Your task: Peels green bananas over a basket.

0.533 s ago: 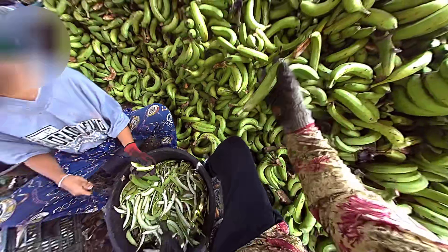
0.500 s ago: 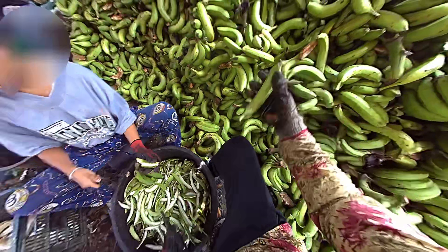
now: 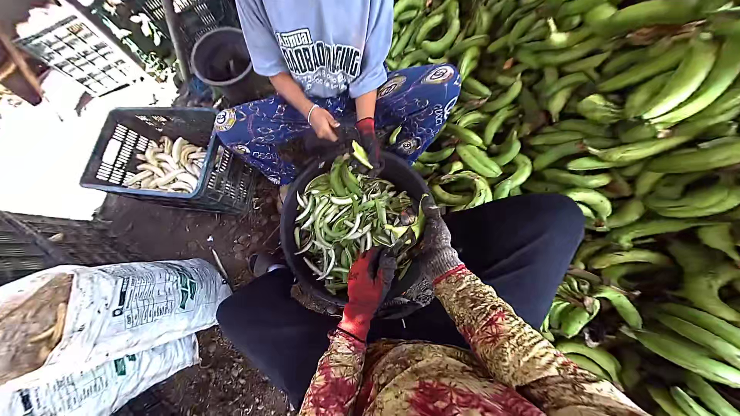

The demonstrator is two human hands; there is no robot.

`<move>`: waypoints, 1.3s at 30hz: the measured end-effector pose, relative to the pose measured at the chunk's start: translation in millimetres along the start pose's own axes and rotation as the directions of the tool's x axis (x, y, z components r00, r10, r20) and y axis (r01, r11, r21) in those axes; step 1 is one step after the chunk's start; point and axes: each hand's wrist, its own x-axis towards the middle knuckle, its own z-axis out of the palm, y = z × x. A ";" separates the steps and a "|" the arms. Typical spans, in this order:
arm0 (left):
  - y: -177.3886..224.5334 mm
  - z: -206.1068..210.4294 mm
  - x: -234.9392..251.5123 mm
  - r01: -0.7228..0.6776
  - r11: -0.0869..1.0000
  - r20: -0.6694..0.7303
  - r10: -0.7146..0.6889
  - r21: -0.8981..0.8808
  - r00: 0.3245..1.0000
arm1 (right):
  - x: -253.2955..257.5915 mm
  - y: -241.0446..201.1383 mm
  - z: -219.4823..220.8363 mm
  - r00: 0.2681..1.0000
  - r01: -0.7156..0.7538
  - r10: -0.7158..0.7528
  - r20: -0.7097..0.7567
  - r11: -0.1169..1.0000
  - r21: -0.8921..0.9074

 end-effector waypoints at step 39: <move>-17.1 -15.8 -10.6 0.261 0.891 0.119 -0.233 -0.372 0.965 | 18.7 -0.1 6.3 0.950 0.053 0.136 0.282 0.818 -0.572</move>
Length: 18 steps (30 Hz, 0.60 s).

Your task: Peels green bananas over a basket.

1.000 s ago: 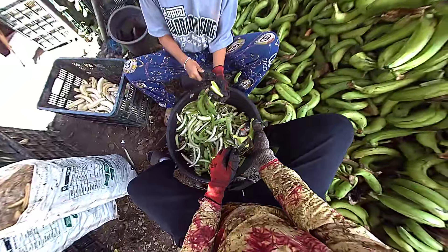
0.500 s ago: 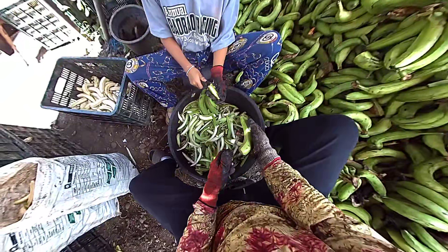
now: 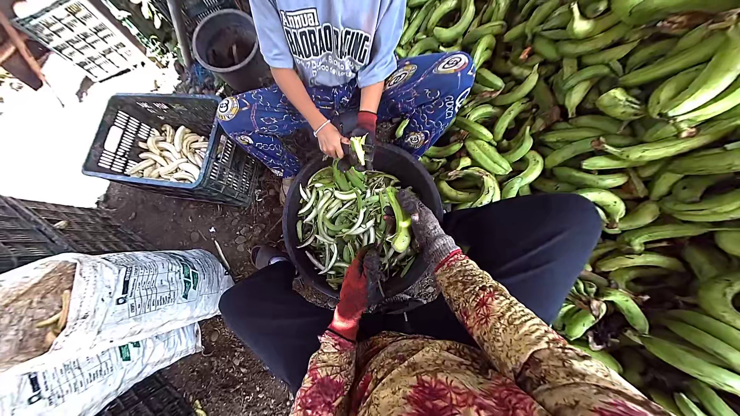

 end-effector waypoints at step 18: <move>8.2 -10.1 38.1 0.009 0.675 -0.145 0.146 0.737 0.979 | -14.1 23.4 12.5 0.979 -0.202 0.202 -0.009 0.975 -0.096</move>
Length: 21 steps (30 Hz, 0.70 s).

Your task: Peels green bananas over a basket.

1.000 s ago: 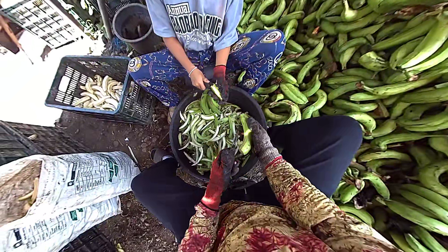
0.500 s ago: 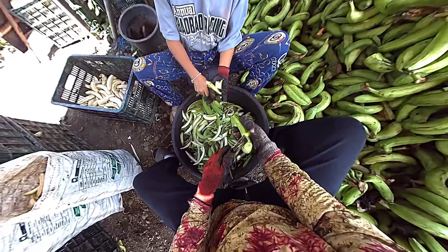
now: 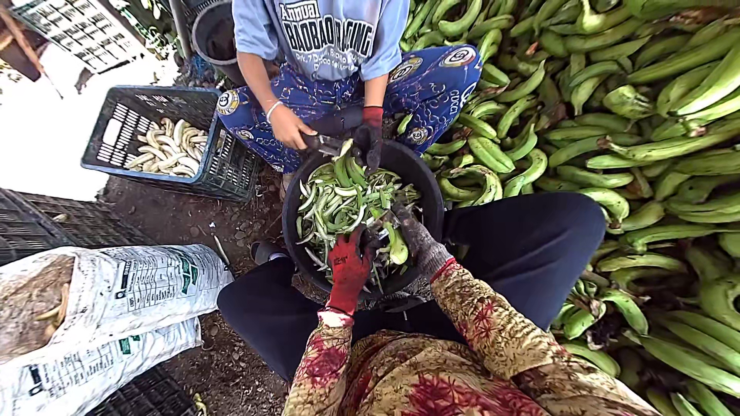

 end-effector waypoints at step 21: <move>5.7 -16.7 13.8 0.085 0.994 -0.070 -0.080 0.068 0.994 | -5.1 4.5 4.9 0.957 -0.110 0.024 0.290 0.953 0.284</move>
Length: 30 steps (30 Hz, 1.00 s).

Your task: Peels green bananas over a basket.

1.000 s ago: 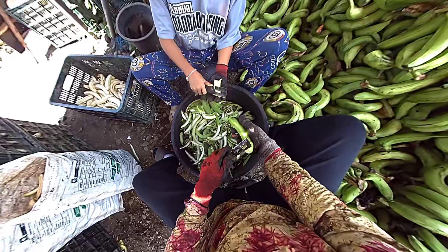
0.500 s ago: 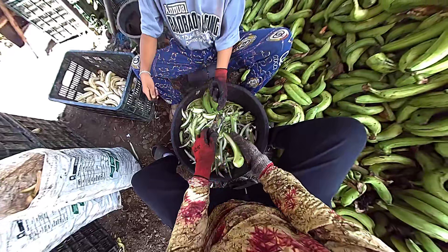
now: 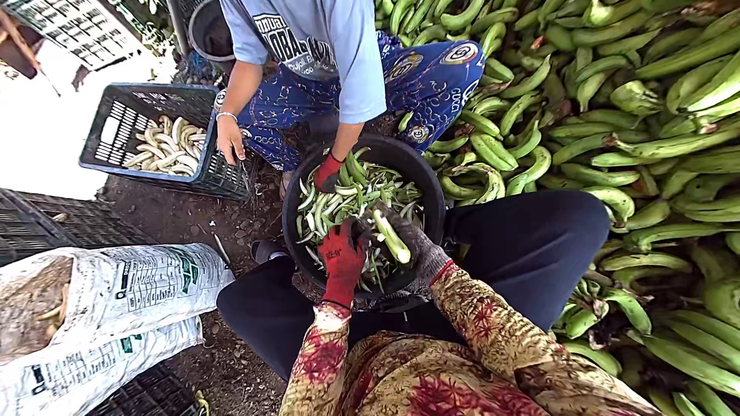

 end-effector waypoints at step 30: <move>4.9 4.3 27.5 0.008 0.999 0.004 -0.008 -0.037 1.000 | -3.6 -15.1 1.1 0.999 0.006 -0.019 -0.029 0.917 -0.399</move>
